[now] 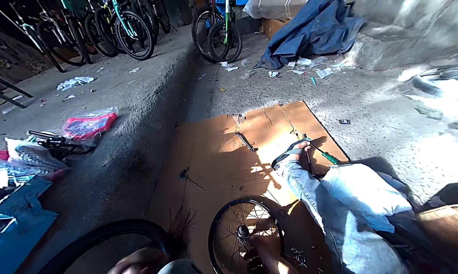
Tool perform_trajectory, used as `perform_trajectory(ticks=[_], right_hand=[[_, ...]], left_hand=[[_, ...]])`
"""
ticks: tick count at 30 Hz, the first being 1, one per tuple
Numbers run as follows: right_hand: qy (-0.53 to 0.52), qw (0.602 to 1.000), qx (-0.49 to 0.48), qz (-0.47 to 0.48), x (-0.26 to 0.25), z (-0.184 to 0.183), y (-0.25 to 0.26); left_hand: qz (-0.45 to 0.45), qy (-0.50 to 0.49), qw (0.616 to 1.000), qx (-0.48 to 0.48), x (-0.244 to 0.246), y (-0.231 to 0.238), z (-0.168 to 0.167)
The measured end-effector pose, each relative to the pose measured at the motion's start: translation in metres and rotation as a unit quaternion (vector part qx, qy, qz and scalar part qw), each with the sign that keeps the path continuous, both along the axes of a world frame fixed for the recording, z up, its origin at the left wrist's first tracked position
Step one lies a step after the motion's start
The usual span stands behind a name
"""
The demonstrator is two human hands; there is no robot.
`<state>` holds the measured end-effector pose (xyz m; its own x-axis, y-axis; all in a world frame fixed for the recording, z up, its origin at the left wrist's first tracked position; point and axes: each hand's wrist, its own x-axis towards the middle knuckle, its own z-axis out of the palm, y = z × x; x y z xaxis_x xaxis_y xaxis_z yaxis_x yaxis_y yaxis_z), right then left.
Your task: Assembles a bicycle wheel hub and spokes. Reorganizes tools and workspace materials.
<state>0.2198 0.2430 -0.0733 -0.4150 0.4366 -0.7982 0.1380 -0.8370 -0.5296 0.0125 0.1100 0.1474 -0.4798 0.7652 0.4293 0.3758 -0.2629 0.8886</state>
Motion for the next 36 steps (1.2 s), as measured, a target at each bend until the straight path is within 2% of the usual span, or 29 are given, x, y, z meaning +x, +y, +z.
perform_trajectory(ticks=[2,3,5,6,9,11,13,15,17,20,22,25,26,29,30,33,34,36], right_hand=[[0.001,0.998,0.040,0.058,0.009,-0.011,-0.011],[0.003,0.996,0.046,0.080,0.013,-0.014,-0.016],[-0.001,0.994,0.058,0.093,0.024,-0.013,-0.024],[-0.004,0.993,0.066,0.096,0.030,-0.009,-0.026],[-0.023,0.981,0.123,0.147,0.042,-0.008,-0.024],[-0.066,0.946,0.200,0.245,0.047,-0.005,-0.021],[-0.120,0.889,0.278,0.344,0.051,-0.011,-0.018],[-0.208,0.835,0.323,0.395,0.048,-0.006,-0.010],[-0.287,0.790,0.377,0.389,0.039,0.007,0.006],[-0.290,0.742,0.522,0.304,0.019,-0.004,0.038],[-0.262,0.698,0.594,0.302,0.003,-0.023,0.061],[-0.229,0.641,0.618,0.394,-0.015,-0.019,0.081],[-0.225,0.615,0.619,0.433,-0.018,-0.012,0.085],[-0.230,0.520,0.639,0.517,-0.022,0.002,0.094],[-0.233,0.489,0.645,0.539,-0.022,0.004,0.096],[-0.246,0.421,0.651,0.581,-0.020,0.014,0.099],[-0.252,0.408,0.657,0.582,-0.018,0.015,0.099],[-0.261,0.399,0.687,0.549,-0.008,0.012,0.097]], left_hand=[[-0.045,-0.092,0.991,-0.087,0.053,0.032,-0.005],[-0.043,-0.170,0.973,-0.149,0.082,0.050,-0.019],[0.006,-0.314,0.909,-0.275,0.125,0.081,-0.063],[0.047,-0.332,0.881,-0.335,0.137,0.090,-0.091],[0.145,-0.258,0.832,-0.469,0.147,0.095,-0.179],[0.166,-0.246,0.795,-0.529,0.148,0.090,-0.208],[0.153,-0.301,0.796,-0.503,0.151,0.085,-0.223],[0.146,-0.338,0.806,-0.464,0.152,0.085,-0.227],[0.162,-0.380,0.799,-0.436,0.154,0.088,-0.222],[0.160,-0.426,0.780,-0.429,0.153,0.089,-0.215],[0.160,-0.435,0.769,-0.440,0.152,0.087,-0.216],[0.155,-0.416,0.755,-0.483,0.144,0.089,-0.220],[0.155,-0.411,0.750,-0.495,0.146,0.089,-0.207],[0.155,-0.438,0.716,-0.520,0.158,0.099,-0.139],[0.161,-0.445,0.717,-0.512,0.158,0.101,-0.141],[0.178,-0.444,0.740,-0.474,0.148,0.098,-0.205],[0.174,-0.449,0.742,-0.467,0.146,0.097,-0.207],[0.145,-0.460,0.731,-0.484,0.144,0.094,-0.163]])
